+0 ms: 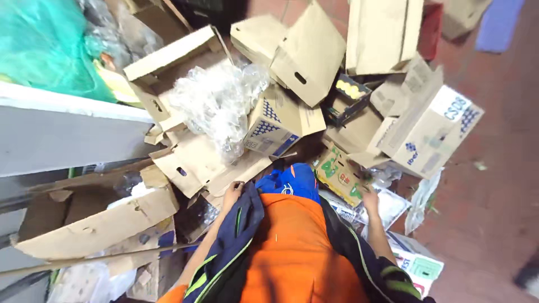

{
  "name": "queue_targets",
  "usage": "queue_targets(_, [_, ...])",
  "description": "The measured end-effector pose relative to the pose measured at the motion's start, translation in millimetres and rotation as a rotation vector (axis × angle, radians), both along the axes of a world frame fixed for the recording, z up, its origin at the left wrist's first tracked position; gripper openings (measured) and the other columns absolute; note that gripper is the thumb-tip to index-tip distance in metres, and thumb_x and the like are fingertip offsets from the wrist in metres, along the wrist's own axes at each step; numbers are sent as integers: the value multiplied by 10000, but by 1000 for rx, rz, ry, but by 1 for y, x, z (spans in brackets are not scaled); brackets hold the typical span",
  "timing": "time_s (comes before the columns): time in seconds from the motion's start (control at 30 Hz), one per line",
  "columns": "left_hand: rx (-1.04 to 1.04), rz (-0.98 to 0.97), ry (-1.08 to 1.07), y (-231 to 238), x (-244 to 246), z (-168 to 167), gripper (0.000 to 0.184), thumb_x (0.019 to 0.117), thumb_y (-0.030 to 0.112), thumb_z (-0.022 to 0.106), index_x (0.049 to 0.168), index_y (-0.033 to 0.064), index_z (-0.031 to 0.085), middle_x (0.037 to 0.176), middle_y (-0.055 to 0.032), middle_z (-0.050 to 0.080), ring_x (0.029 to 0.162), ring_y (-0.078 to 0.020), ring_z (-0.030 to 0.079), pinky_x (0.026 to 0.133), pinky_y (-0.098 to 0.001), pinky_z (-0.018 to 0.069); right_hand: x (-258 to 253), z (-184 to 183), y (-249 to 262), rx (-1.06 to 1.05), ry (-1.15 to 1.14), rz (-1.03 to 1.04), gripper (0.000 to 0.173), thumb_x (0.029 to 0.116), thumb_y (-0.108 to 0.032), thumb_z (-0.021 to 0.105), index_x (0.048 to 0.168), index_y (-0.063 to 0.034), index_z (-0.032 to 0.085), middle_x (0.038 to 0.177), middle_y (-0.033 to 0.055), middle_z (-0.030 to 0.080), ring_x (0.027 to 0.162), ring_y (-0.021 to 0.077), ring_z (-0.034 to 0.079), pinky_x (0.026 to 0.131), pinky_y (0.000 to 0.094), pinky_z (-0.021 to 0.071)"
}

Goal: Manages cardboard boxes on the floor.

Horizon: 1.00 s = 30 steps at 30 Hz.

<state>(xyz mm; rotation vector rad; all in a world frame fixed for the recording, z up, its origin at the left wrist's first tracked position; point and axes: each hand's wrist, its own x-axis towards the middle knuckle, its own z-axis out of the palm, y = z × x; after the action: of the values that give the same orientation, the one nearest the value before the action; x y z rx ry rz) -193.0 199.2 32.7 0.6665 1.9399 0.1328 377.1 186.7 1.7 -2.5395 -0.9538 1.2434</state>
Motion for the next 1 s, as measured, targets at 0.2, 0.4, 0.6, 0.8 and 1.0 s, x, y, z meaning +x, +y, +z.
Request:
queue_targets(0.2, [-82,-32,-152,-13,21,4,362,1096,260,491,1346,35,622,1312,-178,661,1235,-258,626,1103,-477,466,-207,-119,312,112,263,725,549,956,-224,707,1444,-26,550,1422,228,579,1317,367,568,1119,532,458])
queue_targets(0.4, [-228,400,140,-67,61,45,313,1085,193,502,1284,-15,625,1131,-156,712,986,-187,699,921,-395,575,-307,-224,509,160,14,834,797,908,-31,626,1594,53,231,1670,265,214,1535,423,263,1206,536,349])
queue_targets(0.6, [-609,434,104,-15,121,80,331,1099,136,473,1326,-74,592,1347,-274,612,1286,-385,566,1132,-493,386,-301,-260,577,-134,80,714,781,815,-330,791,1441,32,496,1395,282,575,1323,451,537,1080,649,422])
queue_targets(0.8, [-380,256,-22,23,92,65,316,1096,162,491,1287,-53,622,1249,-255,665,1200,-363,626,1090,-494,434,-190,-176,567,-76,11,703,740,725,-447,880,1295,-27,666,1278,288,645,1222,494,591,979,737,450])
queue_targets(1.0, [-131,34,-88,47,50,16,347,1097,276,486,1314,57,645,1249,-168,690,1178,-260,656,1065,-490,490,-55,12,531,339,93,554,696,776,-381,892,1256,45,622,1218,285,650,1172,397,627,1020,615,478])
